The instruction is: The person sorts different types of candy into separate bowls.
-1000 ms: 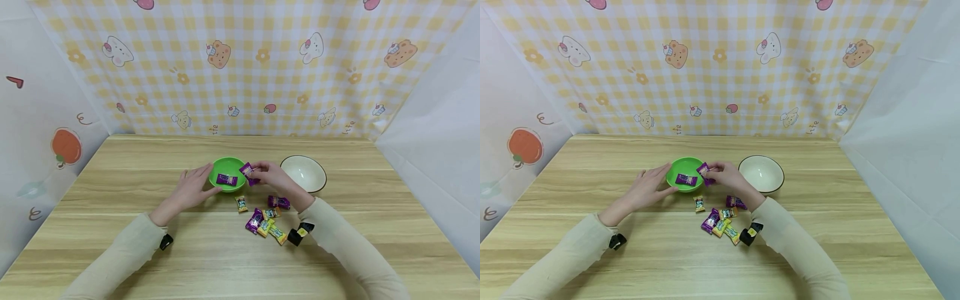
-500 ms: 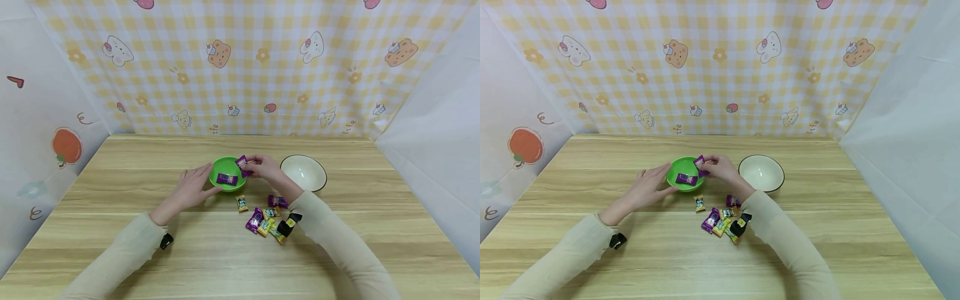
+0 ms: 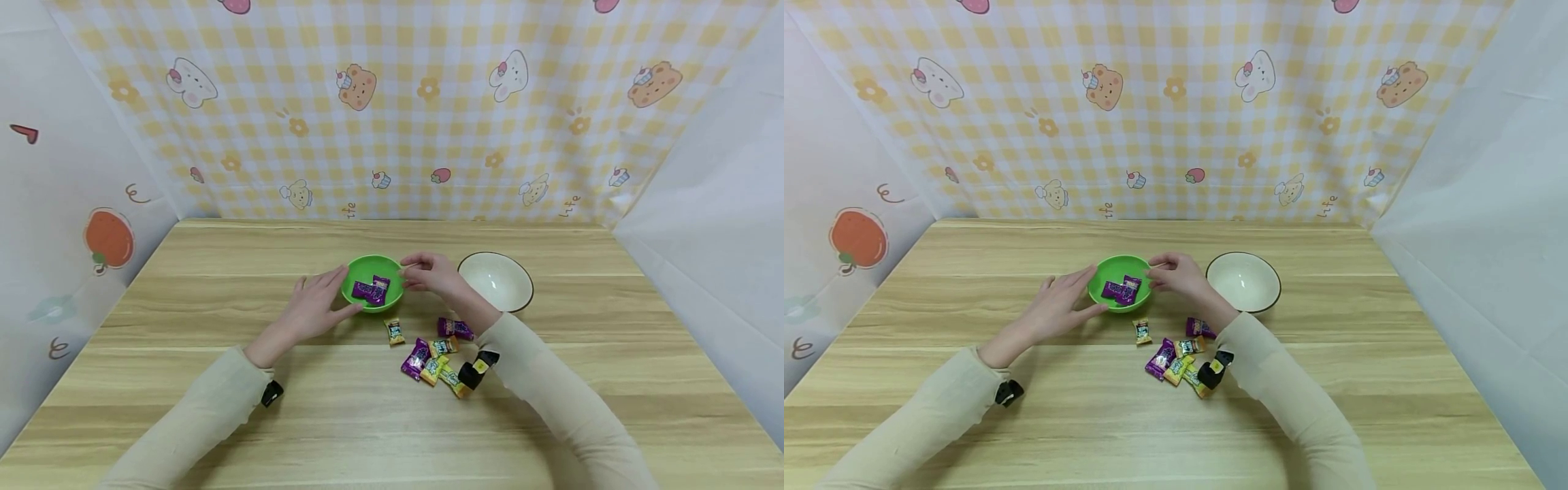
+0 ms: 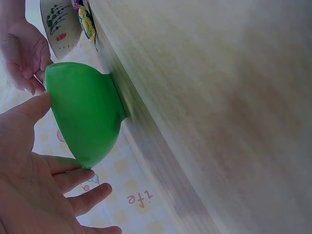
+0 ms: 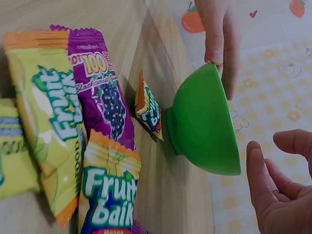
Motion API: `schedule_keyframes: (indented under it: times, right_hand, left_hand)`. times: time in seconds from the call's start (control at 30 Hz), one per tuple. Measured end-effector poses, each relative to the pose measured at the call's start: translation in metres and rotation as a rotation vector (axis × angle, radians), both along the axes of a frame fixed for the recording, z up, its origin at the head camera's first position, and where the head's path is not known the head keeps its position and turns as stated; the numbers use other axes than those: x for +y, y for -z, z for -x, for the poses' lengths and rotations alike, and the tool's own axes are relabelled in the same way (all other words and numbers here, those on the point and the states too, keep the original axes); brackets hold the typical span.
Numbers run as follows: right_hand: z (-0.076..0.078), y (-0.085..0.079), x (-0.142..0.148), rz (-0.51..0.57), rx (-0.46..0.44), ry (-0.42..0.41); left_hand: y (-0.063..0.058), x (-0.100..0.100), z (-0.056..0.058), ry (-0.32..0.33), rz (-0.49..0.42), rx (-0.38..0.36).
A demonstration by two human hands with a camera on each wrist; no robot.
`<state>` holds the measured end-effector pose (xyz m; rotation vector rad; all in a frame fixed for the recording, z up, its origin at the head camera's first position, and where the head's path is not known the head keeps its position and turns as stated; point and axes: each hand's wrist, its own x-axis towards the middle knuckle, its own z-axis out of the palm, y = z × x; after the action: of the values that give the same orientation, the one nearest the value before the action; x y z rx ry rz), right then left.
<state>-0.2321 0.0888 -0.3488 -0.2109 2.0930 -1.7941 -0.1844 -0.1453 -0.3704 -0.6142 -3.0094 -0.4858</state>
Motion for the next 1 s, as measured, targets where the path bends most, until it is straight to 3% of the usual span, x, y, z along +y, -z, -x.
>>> schedule_keyframes:
  times: [0.4,0.7,1.0]
  right_hand:
    - [-0.019,-0.003,0.024,-0.119,0.118,-0.056]
    - [-0.035,0.014,0.049,-0.362,0.364,-0.138]
    - [-0.052,0.023,0.058,-0.393,0.433,-0.224]
  left_hand:
    - [0.0,0.0,0.0,0.009,0.008,0.001]
    - [0.0,-0.001,0.0,0.006,0.004,-0.006]
    - [0.0,-0.001,0.0,0.004,0.006,-0.004]
